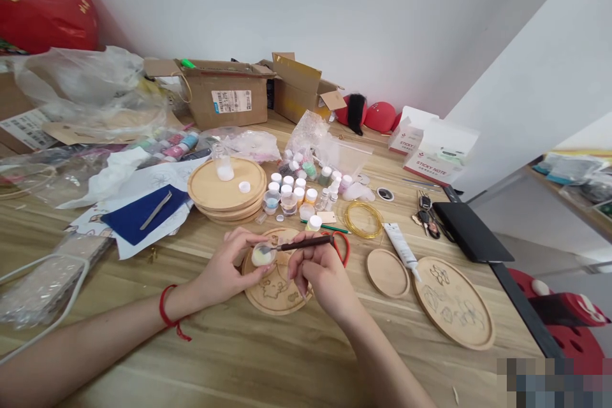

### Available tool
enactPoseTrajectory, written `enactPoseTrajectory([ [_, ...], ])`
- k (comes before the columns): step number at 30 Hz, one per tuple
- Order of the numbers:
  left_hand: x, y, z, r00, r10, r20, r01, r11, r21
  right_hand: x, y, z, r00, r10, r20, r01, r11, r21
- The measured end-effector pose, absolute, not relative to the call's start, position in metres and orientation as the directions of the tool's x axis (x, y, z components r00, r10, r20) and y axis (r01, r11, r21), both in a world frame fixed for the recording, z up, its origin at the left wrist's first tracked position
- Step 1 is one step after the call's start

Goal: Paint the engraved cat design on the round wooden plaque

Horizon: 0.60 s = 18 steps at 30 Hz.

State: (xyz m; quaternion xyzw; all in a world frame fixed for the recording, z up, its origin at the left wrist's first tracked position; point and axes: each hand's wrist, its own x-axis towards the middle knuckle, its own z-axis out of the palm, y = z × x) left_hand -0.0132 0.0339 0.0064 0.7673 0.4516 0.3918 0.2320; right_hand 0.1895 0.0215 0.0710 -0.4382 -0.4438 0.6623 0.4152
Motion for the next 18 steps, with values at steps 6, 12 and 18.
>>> enactPoseTrajectory([
  [6, -0.0141, 0.0345, 0.0061, 0.301, 0.883, 0.360, 0.495, -0.467, 0.733, 0.1965, 0.0224, 0.0657, -0.322, 0.940, -0.116, -0.150, -0.172, -0.974],
  [12, -0.0153, 0.0356, 0.0069, 0.358, 0.880, 0.311, 0.454, -0.455, 0.766, 0.1976, 0.0210, 0.0709, -0.229, 0.972, -0.047, 0.052, -0.036, -0.998],
  [18, -0.0171, 0.0371, 0.0055, 0.428, 0.840, 0.334, 0.392, -0.505, 0.769, 0.1968, 0.0180, 0.0745, -0.259, 0.966, 0.017, 0.149, 0.057, -0.987],
])
